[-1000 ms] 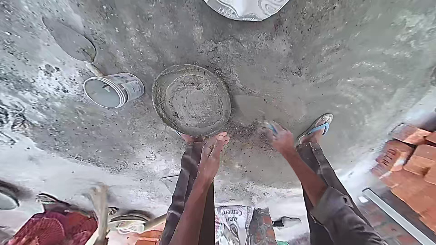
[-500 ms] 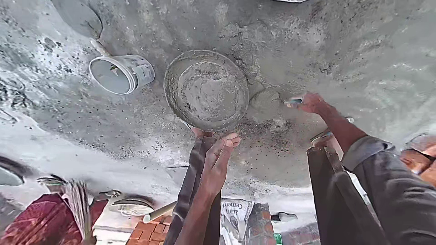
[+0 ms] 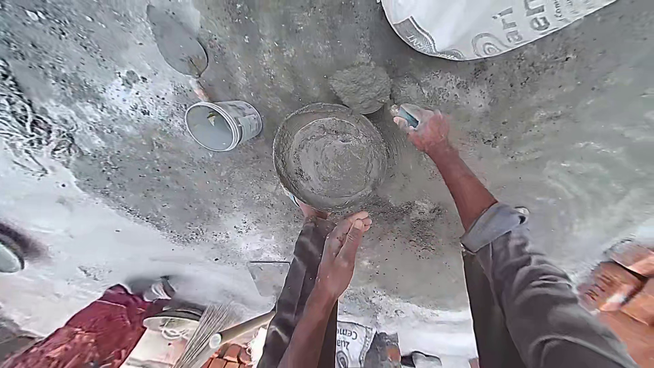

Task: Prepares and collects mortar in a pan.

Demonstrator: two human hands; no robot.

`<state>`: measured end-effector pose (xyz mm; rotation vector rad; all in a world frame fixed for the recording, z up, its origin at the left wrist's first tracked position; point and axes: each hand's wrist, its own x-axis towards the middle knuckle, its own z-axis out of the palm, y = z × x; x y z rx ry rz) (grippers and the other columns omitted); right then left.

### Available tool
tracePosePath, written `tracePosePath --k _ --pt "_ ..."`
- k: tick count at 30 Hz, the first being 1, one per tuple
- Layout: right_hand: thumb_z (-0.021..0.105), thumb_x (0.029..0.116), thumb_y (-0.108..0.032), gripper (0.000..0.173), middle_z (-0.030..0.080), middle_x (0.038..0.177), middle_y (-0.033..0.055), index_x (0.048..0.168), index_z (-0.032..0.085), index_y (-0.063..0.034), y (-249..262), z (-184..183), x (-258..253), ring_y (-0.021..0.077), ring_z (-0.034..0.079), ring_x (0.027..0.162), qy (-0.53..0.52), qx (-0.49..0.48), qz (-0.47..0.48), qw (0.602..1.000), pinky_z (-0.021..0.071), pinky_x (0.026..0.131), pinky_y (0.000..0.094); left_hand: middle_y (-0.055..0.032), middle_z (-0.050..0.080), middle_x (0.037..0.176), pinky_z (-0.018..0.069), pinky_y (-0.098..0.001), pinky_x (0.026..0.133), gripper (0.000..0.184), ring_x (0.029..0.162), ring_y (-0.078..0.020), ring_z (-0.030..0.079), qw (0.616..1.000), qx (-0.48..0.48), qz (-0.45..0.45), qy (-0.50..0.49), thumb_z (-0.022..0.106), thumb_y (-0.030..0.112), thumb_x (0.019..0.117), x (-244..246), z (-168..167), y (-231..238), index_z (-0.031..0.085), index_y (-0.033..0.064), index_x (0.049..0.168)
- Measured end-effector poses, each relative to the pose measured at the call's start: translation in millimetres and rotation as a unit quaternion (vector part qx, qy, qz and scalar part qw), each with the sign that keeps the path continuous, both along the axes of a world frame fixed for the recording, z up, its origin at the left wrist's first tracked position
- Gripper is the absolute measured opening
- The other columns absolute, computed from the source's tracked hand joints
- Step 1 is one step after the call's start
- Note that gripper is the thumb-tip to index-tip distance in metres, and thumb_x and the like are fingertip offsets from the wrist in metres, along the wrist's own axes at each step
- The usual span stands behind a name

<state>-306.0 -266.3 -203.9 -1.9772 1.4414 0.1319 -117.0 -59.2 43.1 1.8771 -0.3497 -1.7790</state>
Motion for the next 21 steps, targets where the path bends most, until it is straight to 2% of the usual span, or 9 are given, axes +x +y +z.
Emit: tracePosePath --k 5,8,10,13,14,16,19,20,21 --pt "0.062 0.1004 -0.035 0.038 0.074 0.104 0.0147 0.131 0.071 -0.015 94 61 11 0.0325 0.073 0.084 -0.087 -0.098 -0.001 0.991 0.0594 0.067 0.0522 -0.0136 0.069 0.123 0.0552 -0.0347 0.1 0.047 0.115 -0.0182 0.067 1.0 0.021 -0.019 -0.003 0.035 0.028 0.1082 -14 -7 -3 0.059 -0.0046 0.133" --pt "0.064 0.0955 -0.016 0.037 0.072 0.108 0.0164 0.132 0.07 -0.0133 154 66 1 0.0354 0.072 0.084 -0.078 -0.02 0.054 0.995 0.058 0.063 0.0523 -0.0133 0.069 0.123 0.0544 -0.0341 0.101 0.048 0.115 -0.0177 0.067 0.999 0.037 -0.04 0.0 0.034 0.028 0.1078 -25 -9 -3 0.057 -0.0049 0.135" --pt "0.062 0.0981 -0.021 0.036 0.073 0.113 0.0151 0.133 0.07 -0.0157 168 76 -9 0.0353 0.072 0.092 -0.054 0.033 -0.003 0.998 0.0578 0.069 0.0542 -0.0137 0.069 0.124 0.0541 -0.0348 0.101 0.048 0.116 -0.0184 0.067 0.998 0.036 -0.048 -0.002 0.034 0.028 0.1076 -29 -12 -3 0.057 -0.0051 0.135" --pt "0.065 0.0996 -0.03 0.04 0.072 0.122 0.0187 0.135 0.068 -0.0112 159 94 -48 0.0388 0.072 0.103 -0.029 0.095 -0.207 0.973 0.0565 0.084 0.0634 -0.0146 0.069 0.125 0.054 -0.0359 0.102 0.049 0.116 -0.019 0.067 0.998 0.041 -0.04 -0.001 0.035 0.028 0.1074 -25 -14 3 0.056 -0.0055 0.135" --pt "0.064 0.1011 -0.033 0.042 0.07 0.124 0.0197 0.136 0.066 -0.01 151 90 -74 0.0401 0.07 0.106 -0.002 0.112 -0.253 0.961 0.0543 0.088 0.0652 -0.0144 0.069 0.125 0.0541 -0.0355 0.102 0.049 0.116 -0.0188 0.067 0.998 0.039 -0.038 0.004 0.034 0.028 0.1077 -23 -13 5 0.056 -0.0053 0.135" --pt "0.062 0.1019 -0.041 0.045 0.072 0.112 0.0243 0.13 0.068 -0.0069 126 54 -132 0.0438 0.069 0.1 0.061 0.108 -0.311 0.942 0.0524 0.086 0.0682 -0.0145 0.069 0.124 0.0543 -0.0354 0.101 0.049 0.115 -0.0191 0.067 0.999 0.026 -0.028 0.004 0.034 0.028 0.1083 -16 -14 1 0.056 -0.0054 0.135" --pt "0.052 0.1017 -0.058 0.06 0.069 0.103 0.0293 0.118 0.07 -0.0024 84 -1 -184 0.0481 0.067 0.1 0.142 0.114 -0.282 0.942 0.0496 0.087 0.0703 -0.0144 0.069 0.125 0.0546 -0.0355 0.101 0.05 0.116 -0.0197 0.067 1.0 0.014 -0.008 0.009 0.036 0.031 0.108 -3 -7 -1 0.057 -0.0054 0.135" --pt "0.049 0.1017 -0.06 0.062 0.069 0.1 0.0282 0.113 0.071 -0.0027 69 -14 -177 0.0471 0.067 0.098 0.144 0.096 -0.244 0.954 0.0495 0.086 0.0693 -0.0145 0.069 0.125 0.0548 -0.0356 0.102 0.05 0.116 -0.0201 0.067 1.0 0.009 -0.002 0.015 0.036 0.031 0.1081 1 -5 -1 0.057 -0.0055 0.135" --pt "0.048 0.1015 -0.061 0.062 0.07 0.104 0.0268 0.115 0.072 -0.0056 53 -23 -158 0.046 0.067 0.102 0.135 0.083 -0.201 0.967 0.0493 0.088 0.0687 -0.0144 0.069 0.125 0.0547 -0.0358 0.102 0.05 0.116 -0.0202 0.067 1.0 0.002 0.004 0.02 0.036 0.03 0.1082 6 -3 -1 0.057 -0.0057 0.135"
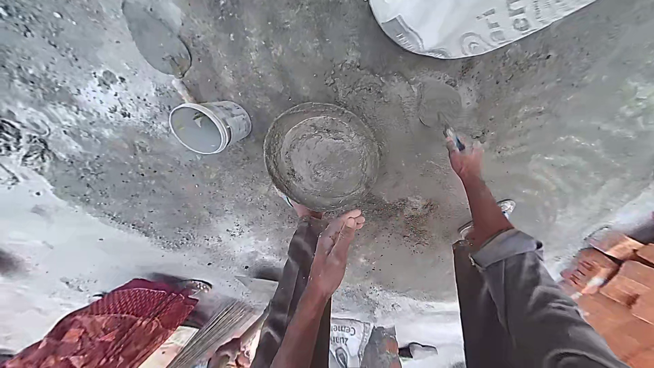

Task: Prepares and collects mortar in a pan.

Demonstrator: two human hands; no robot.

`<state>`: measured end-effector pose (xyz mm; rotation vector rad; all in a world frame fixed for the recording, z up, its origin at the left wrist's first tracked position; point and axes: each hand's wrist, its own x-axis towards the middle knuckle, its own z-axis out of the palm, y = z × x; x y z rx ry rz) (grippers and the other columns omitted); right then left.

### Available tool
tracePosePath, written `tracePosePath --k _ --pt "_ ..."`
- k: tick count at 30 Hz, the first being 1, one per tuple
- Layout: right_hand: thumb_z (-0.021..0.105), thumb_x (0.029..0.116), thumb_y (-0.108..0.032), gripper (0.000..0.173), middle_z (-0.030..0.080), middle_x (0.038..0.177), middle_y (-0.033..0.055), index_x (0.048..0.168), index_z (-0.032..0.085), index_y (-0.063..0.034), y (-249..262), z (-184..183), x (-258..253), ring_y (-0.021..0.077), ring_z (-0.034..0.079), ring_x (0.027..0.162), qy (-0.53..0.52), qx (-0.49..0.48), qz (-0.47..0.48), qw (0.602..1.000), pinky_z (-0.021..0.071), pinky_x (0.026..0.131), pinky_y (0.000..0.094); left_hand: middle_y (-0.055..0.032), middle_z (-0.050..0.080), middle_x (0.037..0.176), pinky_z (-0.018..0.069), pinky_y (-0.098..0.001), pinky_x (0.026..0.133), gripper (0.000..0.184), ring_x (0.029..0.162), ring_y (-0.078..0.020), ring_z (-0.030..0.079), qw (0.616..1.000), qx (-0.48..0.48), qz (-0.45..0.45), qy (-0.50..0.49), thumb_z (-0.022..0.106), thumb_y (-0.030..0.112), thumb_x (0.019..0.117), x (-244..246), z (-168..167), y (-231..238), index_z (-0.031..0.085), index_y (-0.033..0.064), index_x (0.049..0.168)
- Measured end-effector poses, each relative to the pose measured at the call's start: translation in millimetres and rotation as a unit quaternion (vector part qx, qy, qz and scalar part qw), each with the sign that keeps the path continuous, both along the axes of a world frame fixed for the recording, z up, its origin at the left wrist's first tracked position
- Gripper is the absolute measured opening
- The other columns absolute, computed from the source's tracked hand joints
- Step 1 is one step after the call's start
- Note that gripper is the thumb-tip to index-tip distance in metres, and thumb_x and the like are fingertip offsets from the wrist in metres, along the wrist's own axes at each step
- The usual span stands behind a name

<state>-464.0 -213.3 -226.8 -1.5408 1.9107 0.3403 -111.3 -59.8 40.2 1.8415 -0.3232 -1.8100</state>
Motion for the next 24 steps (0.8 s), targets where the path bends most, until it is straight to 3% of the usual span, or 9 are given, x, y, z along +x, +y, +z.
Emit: tracePosePath --k 4,7,9,11,13,16,18,21,24 --pt "0.054 0.1011 -0.054 0.052 0.073 0.109 0.0192 0.124 0.072 -0.0107 -54 -30 130 0.0344 0.071 0.099 -0.152 0.019 0.051 0.987 0.0538 0.09 0.0576 -0.014 0.07 0.124 0.0543 -0.0367 0.102 0.049 0.116 -0.0205 0.067 1.0 -0.001 0.019 0.005 0.035 0.029 0.1083 11 6 2 0.058 -0.0053 0.134" --pt "0.059 0.1029 -0.045 0.041 0.072 0.088 0.0095 0.124 0.072 -0.0128 -82 -42 209 0.0174 0.064 0.061 -0.323 0.084 0.017 0.943 0.0565 0.057 0.038 -0.0144 0.069 0.124 0.0545 -0.0355 0.102 0.048 0.116 -0.0195 0.067 0.999 -0.007 0.034 -0.005 0.037 0.029 0.1083 17 5 -3 0.058 -0.0054 0.134" --pt "0.061 0.1025 -0.04 0.039 0.073 0.091 0.0085 0.127 0.071 -0.0114 -84 -23 242 0.0145 0.064 0.063 -0.387 0.077 0.055 0.917 0.0564 0.059 0.0349 -0.0155 0.068 0.125 0.0543 -0.0353 0.102 0.047 0.116 -0.0189 0.067 0.999 -0.01 0.041 -0.008 0.038 0.028 0.1081 20 4 -3 0.058 -0.006 0.134" --pt "0.062 0.0996 -0.043 0.045 0.075 0.113 0.0093 0.131 0.07 -0.0112 -74 21 254 0.0167 0.072 0.092 -0.38 0.02 0.125 0.916 0.0597 0.086 0.0414 -0.0159 0.068 0.125 0.0542 -0.0354 0.103 0.047 0.117 -0.019 0.067 0.999 -0.007 0.053 -0.004 0.037 0.028 0.1084 21 7 -2 0.058 -0.0061 0.135" --pt "0.061 0.0987 -0.046 0.05 0.073 0.123 0.0118 0.134 0.068 -0.0107 -56 77 259 0.0244 0.07 0.111 -0.341 -0.035 0.171 0.924 0.0552 0.1 0.0511 -0.0158 0.069 0.125 0.0543 -0.0352 0.102 0.047 0.116 -0.0192 0.067 0.998 -0.011 0.069 -0.007 0.036 0.027 0.1083 24 8 -8 0.058 -0.006 0.134" --pt "0.061 0.1 -0.031 0.045 0.07 0.117 0.0191 0.139 0.064 -0.0092 7 141 249 0.0358 0.071 0.095 -0.266 -0.111 0.239 0.927 0.058 0.076 0.0571 -0.0159 0.068 0.125 0.0541 -0.0339 0.102 0.046 0.117 -0.0182 0.066 0.996 -0.005 0.09 -0.004 0.036 0.025 0.1082 28 9 -14 0.059 -0.0055 0.133" --pt "0.064 0.0961 -0.018 0.044 0.071 0.115 0.0203 0.139 0.065 -0.0099 50 140 237 0.0385 0.072 0.086 -0.221 -0.114 0.264 0.932 0.0579 0.065 0.0568 -0.0158 0.068 0.125 0.054 -0.0333 0.101 0.045 0.115 -0.0178 0.067 0.995 0.001 0.102 0.0 0.037 0.024 0.1083 30 8 -15 0.059 -0.0054 0.133" --pt "0.061 0.0961 -0.014 0.042 0.072 0.115 0.0183 0.138 0.066 -0.0116 78 141 221 0.0397 0.073 0.09 -0.164 -0.043 0.274 0.947 0.0569 0.069 0.0585 -0.0158 0.068 0.125 0.054 -0.034 0.101 0.045 0.116 -0.0181 0.067 0.995 0.006 0.099 0.004 0.038 0.026 0.1084 31 11 -15 0.058 -0.005 0.134" --pt "0.063 0.0982 -0.021 0.041 0.072 0.117 0.0213 0.136 0.067 -0.0058 88 169 219 0.0405 0.072 0.101 -0.174 -0.045 0.145 0.973 0.0571 0.084 0.061 -0.0176 0.067 0.128 0.0533 -0.0371 0.103 0.046 0.118 -0.0205 0.066 0.995 -0.012 0.098 -0.008 0.039 0.026 0.107 50 9 -15 0.058 -0.006 0.134"
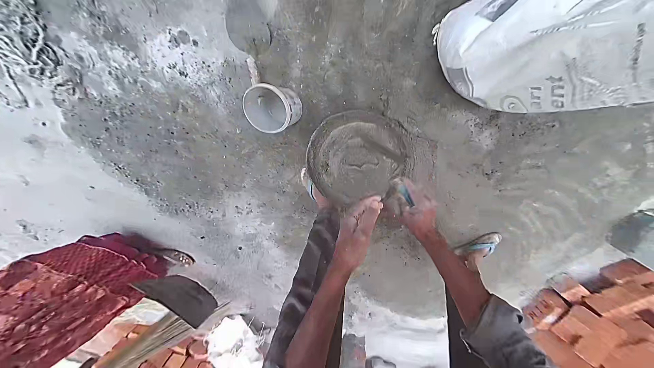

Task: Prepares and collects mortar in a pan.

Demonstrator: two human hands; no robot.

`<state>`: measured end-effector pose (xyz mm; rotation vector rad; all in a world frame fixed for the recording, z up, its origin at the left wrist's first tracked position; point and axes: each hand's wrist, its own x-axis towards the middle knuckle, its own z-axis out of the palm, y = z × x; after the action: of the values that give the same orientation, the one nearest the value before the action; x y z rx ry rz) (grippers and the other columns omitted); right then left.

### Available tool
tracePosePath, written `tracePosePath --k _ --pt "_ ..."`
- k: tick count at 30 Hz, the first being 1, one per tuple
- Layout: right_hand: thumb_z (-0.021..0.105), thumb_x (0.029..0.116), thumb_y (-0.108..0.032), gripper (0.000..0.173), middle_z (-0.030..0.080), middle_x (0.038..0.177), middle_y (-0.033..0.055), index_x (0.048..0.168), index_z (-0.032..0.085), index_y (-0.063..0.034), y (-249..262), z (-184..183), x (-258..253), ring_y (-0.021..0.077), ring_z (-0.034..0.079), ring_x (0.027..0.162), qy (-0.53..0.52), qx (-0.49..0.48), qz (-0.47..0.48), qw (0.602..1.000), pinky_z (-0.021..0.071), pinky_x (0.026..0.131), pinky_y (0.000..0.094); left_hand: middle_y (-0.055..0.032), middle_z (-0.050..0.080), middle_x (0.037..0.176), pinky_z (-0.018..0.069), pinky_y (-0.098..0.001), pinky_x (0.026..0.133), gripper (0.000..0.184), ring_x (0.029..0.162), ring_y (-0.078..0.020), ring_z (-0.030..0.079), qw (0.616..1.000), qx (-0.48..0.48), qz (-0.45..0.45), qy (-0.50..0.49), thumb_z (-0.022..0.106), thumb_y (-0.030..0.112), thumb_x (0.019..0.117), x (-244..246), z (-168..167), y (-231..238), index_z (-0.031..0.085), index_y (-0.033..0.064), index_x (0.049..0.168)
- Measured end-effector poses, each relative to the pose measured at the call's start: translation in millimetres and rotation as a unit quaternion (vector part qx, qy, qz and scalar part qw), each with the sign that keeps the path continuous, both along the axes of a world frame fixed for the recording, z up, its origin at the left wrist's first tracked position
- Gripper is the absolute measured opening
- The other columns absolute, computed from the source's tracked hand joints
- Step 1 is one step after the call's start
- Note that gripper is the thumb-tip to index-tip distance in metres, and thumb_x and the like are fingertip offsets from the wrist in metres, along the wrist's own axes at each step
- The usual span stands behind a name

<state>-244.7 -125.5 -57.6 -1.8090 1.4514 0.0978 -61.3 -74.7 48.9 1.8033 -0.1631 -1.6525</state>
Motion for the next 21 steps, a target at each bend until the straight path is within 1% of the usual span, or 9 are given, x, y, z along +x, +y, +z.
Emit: tracePosePath --k 3,6,8,10,12,15,17,19,21 --pt "0.063 0.0986 -0.023 0.045 0.069 0.127 0.0235 0.137 0.062 0.0019 28 16 -36 0.0362 0.068 0.115 0.038 0.058 -0.179 0.981 0.0516 0.102 0.0539 -0.0172 0.068 0.127 0.0521 -0.039 0.105 0.045 0.12 -0.0213 0.065 0.999 -0.006 -0.005 -0.036 0.038 0.026 0.1081 35 5 -2 0.06 -0.0056 0.132" --pt "0.06 0.1019 -0.02 0.044 0.067 0.12 0.0257 0.138 0.058 0.0046 102 15 -82 0.0339 0.067 0.107 0.1 0.201 -0.356 0.907 0.0524 0.096 0.052 -0.0181 0.066 0.126 0.0507 -0.0384 0.105 0.045 0.118 -0.021 0.064 0.996 0.003 -0.001 -0.089 0.036 0.024 0.1082 78 -5 0 0.058 -0.0087 0.13" --pt "0.059 0.1035 -0.015 0.037 0.068 0.115 0.0204 0.136 0.057 0.0033 168 -9 -95 0.0248 0.066 0.095 0.068 0.286 -0.483 0.825 0.0559 0.084 0.0427 -0.0186 0.063 0.132 0.0494 -0.0395 0.106 0.047 0.121 -0.0222 0.062 0.991 0.032 -0.015 -0.132 0.036 0.029 0.1094 104 -44 1 0.057 -0.0069 0.132" --pt "0.058 0.105 -0.016 0.034 0.067 0.112 0.0147 0.136 0.056 -0.0013 247 -38 -101 0.019 0.065 0.087 0.028 0.367 -0.586 0.722 0.0553 0.073 0.037 -0.0159 0.057 0.145 0.044 -0.0468 0.113 0.057 0.134 -0.0258 0.054 0.975 0.095 -0.087 -0.179 0.038 0.046 0.1083 126 -94 10 0.053 0.0036 0.143" --pt "0.06 0.1041 -0.018 0.031 0.067 0.107 0.0139 0.129 0.06 0.0001 288 -71 -88 0.0178 0.064 0.085 0.046 0.389 -0.585 0.71 0.0551 0.072 0.0347 -0.0186 0.05 0.151 0.0402 -0.0568 0.114 0.071 0.14 -0.033 0.048 0.94 0.141 -0.188 -0.246 0.041 0.062 0.1035 150 -150 3 0.045 0.0089 0.151" --pt "0.06 0.1038 -0.025 0.047 0.062 0.133 0.0284 0.14 0.056 0.0056 259 -74 -47 0.0376 0.059 0.125 0.185 0.369 -0.436 0.799 0.0446 0.109 0.0524 -0.0232 0.047 0.153 0.0369 -0.0495 0.119 0.079 0.143 -0.0316 0.046 0.886 0.131 -0.295 -0.332 0.047 0.061 0.1013 181 -207 -27 0.039 0.0025 0.154" --pt "0.057 0.1042 -0.029 0.05 0.061 0.138 0.0267 0.142 0.056 0.0036 221 -79 -18 0.0376 0.057 0.132 0.152 0.277 -0.442 0.839 0.0428 0.113 0.0527 -0.0176 0.054 0.145 0.0426 -0.0413 0.115 0.072 0.135 -0.0226 0.053 0.884 0.077 -0.314 -0.338 0.049 0.059 0.1015 187 -235 -56 0.047 0.0045 0.148" --pt "0.051 0.1064 -0.039 0.057 0.055 0.148 0.0205 0.149 0.049 -0.0014 186 -103 9 0.0281 0.054 0.137 -0.043 0.231 -0.577 0.782 0.0473 0.114 0.0447 -0.0086 0.06 0.134 0.047 -0.0387 0.106 0.067 0.124 -0.0145 0.057 0.911 0.053 -0.282 -0.295 0.045 0.063 0.1013 186 -260 -69 0.057 0.0097 0.139" --pt "0.041 0.104 -0.063 0.073 0.032 0.167 0.0109 0.161 0.033 -0.0187 146 -124 29 0.0266 0.035 0.152 -0.208 0.288 -0.689 0.631 0.036 0.12 0.0565 -0.0021 0.059 0.145 0.0488 -0.0419 0.111 0.067 0.133 -0.0132 0.055 0.942 0.074 -0.22 -0.242 0.046 0.065 0.1004 176 -255 -73 0.054 0.0165 0.146"
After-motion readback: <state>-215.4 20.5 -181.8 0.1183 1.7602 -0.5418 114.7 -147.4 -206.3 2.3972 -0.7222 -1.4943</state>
